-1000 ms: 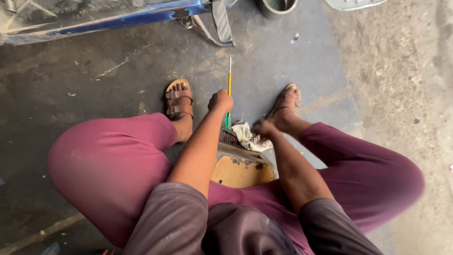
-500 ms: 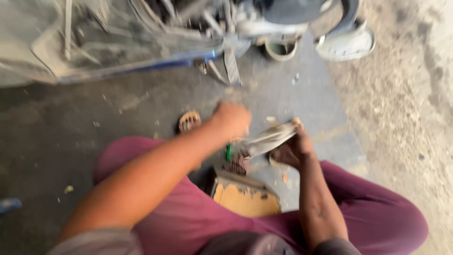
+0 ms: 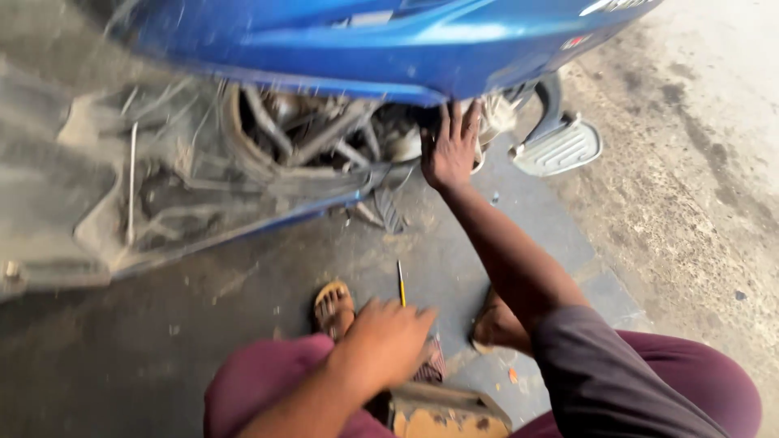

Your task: Repairing a blue scooter by removing body panels and accessing internal engine components using a screwdriver.

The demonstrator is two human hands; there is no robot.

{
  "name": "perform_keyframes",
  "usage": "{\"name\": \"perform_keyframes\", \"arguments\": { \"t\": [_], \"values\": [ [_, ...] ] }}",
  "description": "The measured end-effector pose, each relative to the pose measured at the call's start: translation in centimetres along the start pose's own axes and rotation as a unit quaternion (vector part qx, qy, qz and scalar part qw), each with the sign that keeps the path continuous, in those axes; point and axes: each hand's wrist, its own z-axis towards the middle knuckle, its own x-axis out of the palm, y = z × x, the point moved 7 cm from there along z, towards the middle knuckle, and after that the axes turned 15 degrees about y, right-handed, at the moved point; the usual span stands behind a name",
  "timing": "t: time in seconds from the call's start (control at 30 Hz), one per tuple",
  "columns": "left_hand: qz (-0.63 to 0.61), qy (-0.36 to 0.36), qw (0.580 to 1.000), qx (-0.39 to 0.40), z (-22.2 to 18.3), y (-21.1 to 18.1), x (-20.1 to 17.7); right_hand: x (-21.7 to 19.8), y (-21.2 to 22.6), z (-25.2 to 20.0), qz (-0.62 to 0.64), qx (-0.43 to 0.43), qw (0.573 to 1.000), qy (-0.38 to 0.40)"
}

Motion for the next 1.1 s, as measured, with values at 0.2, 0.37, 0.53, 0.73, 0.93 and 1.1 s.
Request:
{"name": "perform_keyframes", "arguments": {
  "t": [0.2, 0.37, 0.53, 0.73, 0.93, 1.1],
  "values": [
    [0.003, 0.095, 0.995, -0.040, 0.5, 0.6, 1.0, -1.6, -3.5, 3.6, 0.037, 0.026, 0.997, 0.069],
    [0.046, 0.067, 0.996, 0.037, 1.1, -0.7, 0.9, -1.5, -5.0, 4.0, 0.023, -0.007, 0.987, 0.156],
    [0.069, 0.047, 0.996, 0.030, -0.5, -0.4, 1.6, -2.7, -18.1, -2.2, 0.204, 0.050, 0.969, 0.130],
    [0.002, 0.053, 0.997, 0.054, -2.0, -0.9, 2.8, -3.7, -23.0, -2.8, 0.725, 0.353, 0.563, -0.180],
    [0.051, 0.098, 0.994, 0.027, -0.2, 1.7, 6.1, 1.8, -17.8, 0.3, 0.360, 0.128, 0.915, -0.129],
    [0.059, 0.107, 0.992, 0.000, 1.5, 5.0, 9.6, 3.2, -17.2, 1.7, 0.406, 0.118, 0.904, -0.059]
  ]
}}
